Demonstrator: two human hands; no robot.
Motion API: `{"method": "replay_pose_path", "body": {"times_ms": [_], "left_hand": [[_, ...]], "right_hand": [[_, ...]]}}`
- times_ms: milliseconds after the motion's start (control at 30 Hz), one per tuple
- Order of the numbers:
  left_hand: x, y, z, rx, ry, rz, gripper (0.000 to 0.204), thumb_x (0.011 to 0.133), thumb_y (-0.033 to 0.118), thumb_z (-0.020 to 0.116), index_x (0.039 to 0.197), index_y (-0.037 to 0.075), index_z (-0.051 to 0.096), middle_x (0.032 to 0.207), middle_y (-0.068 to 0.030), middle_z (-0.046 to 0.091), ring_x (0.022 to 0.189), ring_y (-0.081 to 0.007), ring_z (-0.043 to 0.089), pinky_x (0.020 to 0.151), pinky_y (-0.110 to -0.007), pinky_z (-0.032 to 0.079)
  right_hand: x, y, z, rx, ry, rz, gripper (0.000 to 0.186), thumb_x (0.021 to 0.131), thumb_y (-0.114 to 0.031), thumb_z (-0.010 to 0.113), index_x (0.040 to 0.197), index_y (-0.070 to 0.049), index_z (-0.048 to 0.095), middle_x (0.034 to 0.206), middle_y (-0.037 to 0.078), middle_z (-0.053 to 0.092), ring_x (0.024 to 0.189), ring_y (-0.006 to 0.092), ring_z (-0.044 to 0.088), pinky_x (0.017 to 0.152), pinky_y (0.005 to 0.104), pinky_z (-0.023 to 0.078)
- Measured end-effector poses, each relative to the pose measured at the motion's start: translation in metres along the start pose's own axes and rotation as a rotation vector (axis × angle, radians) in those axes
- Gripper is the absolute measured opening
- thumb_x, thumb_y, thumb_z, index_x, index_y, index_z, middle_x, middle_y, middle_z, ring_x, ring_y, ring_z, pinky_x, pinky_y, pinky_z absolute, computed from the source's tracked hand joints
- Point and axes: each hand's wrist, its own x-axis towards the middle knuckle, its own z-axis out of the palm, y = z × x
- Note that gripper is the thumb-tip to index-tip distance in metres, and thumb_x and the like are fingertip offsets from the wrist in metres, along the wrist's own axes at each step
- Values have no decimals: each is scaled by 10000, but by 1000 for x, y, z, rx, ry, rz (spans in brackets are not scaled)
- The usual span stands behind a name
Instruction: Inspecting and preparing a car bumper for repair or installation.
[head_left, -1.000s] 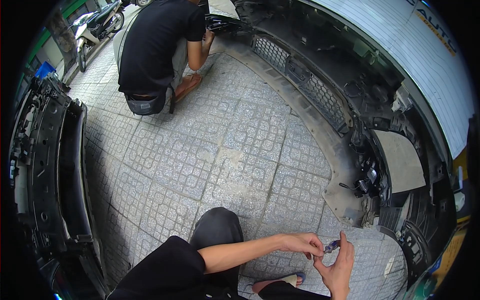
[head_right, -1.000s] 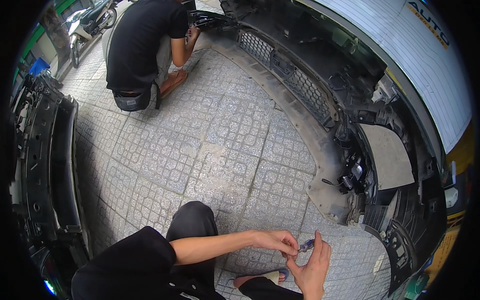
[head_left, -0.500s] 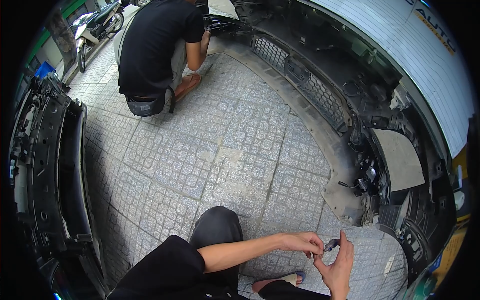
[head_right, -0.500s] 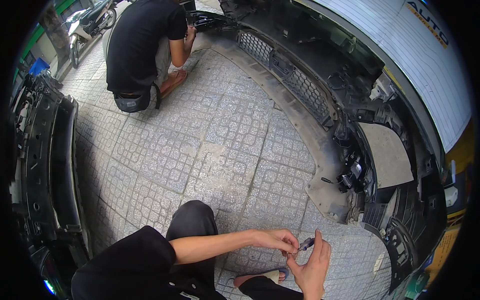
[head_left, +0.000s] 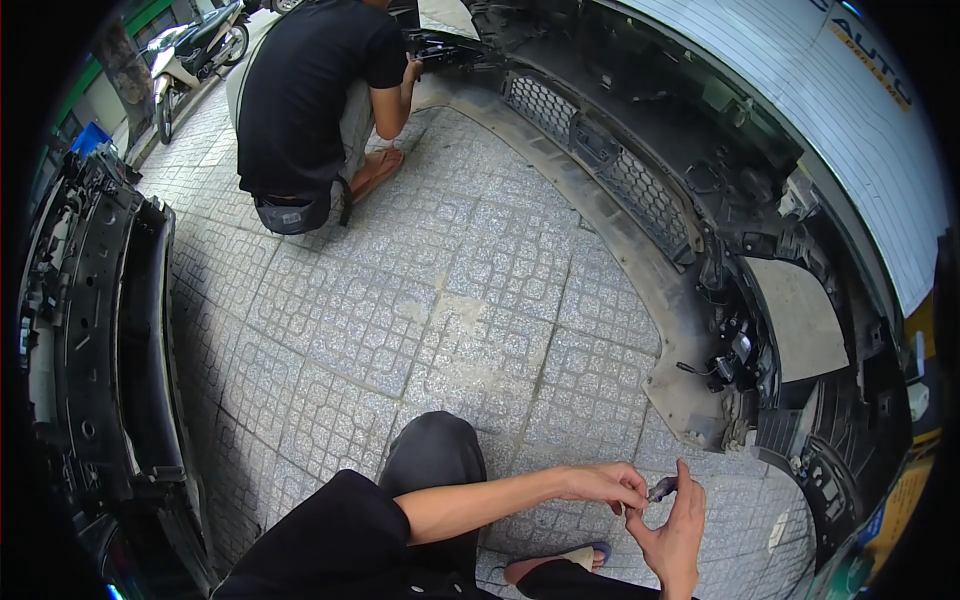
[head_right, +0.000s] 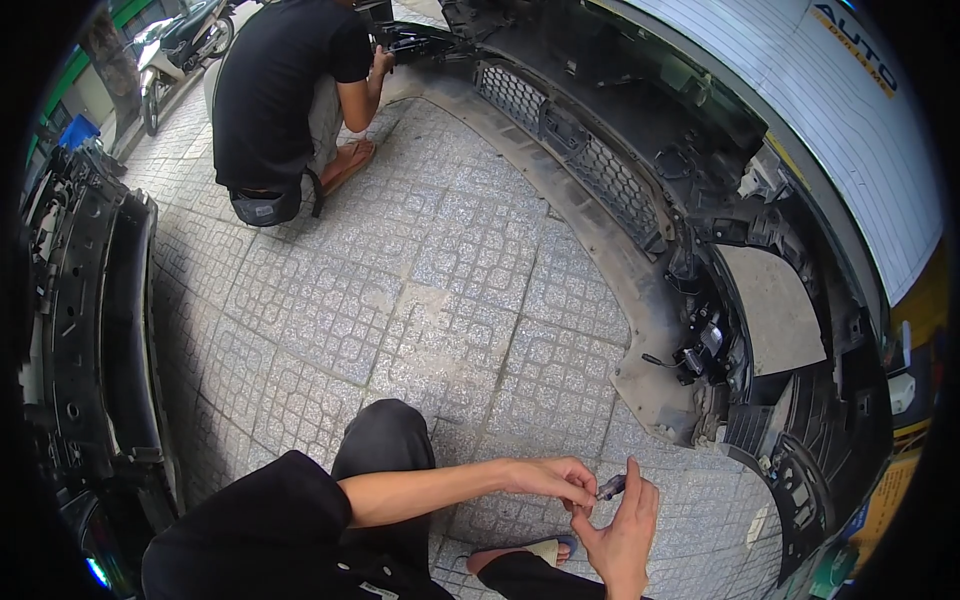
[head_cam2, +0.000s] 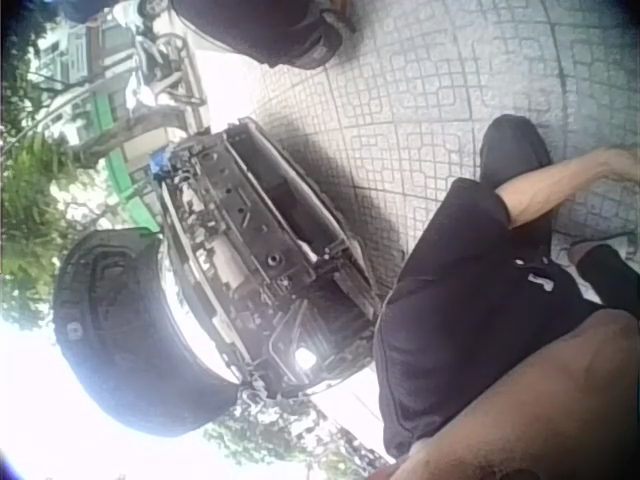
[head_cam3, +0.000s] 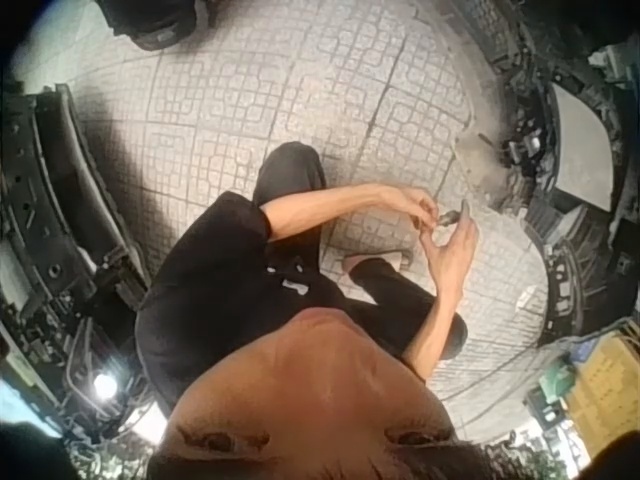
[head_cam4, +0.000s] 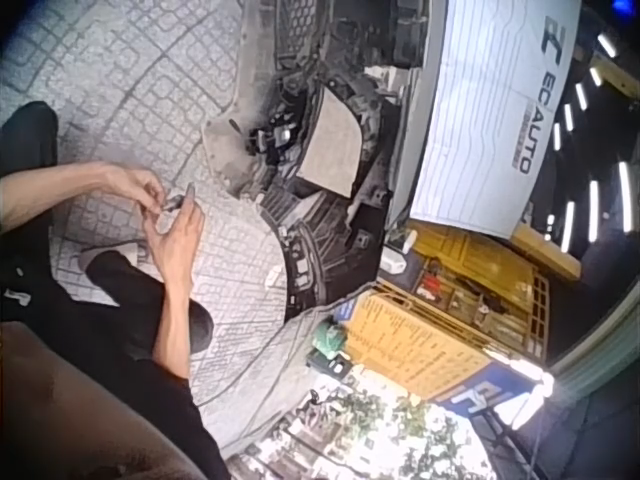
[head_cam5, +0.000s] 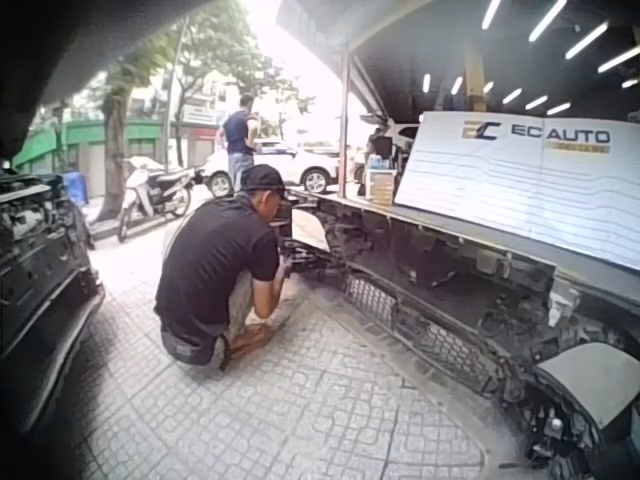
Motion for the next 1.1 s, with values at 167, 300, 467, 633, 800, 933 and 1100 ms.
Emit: {"method": "replay_pose_path", "body": {"times_ms": [167,300,467,633,800,933,1100], "left_hand": [[-1,1,-1,-12,-6,-4,195,935,224,627,966,34,660,905,-8,648,856,-81,603,758,-247,484],[-1,0,-3,-46,-8,-7,191,934,206,606,979,28,656,944,-13,645,880,-87,599,773,-253,490],[1,-2,-3,4,-7,1,197,935,211,607,979,25,655,943,-10,640,890,-82,586,773,-252,487],[2,-3,-4,21,-13,-4,197,936,214,610,966,26,659,938,-5,636,886,-78,577,769,-247,482],[2,-4,-4,13,1,-5,201,937,214,613,968,24,668,932,-1,640,875,-79,580,765,-246,480],[1,-1,-3,37,-16,9,207,940,215,611,970,20,672,937,-6,649,878,-82,587,766,-250,481],[-1,0,-3,69,-11,26,213,946,218,606,966,16,671,946,-15,660,887,-84,594,772,-252,480]], "right_hand": [[0,1,-1,-3,5,-1,913,631,-193,807,1402,42,379,1080,221,504,1008,387,508,898,461,428],[1,2,-1,3,12,4,917,623,-187,808,1398,45,377,1066,214,509,1001,384,509,895,459,428],[0,4,0,7,5,1,917,620,-182,807,1395,52,376,1062,217,510,998,384,509,895,460,429],[1,3,-1,11,2,1,916,621,-181,807,1393,56,375,1057,220,510,993,384,508,894,460,428],[0,3,-1,15,1,8,915,623,-180,808,1392,56,374,1048,221,510,985,387,508,889,462,429],[0,3,0,10,5,0,915,625,-182,809,1394,54,375,1046,219,510,983,386,509,885,461,430],[0,3,1,12,13,-6,915,625,-186,810,1396,50,378,1042,216,510,980,385,511,878,459,432]]}}
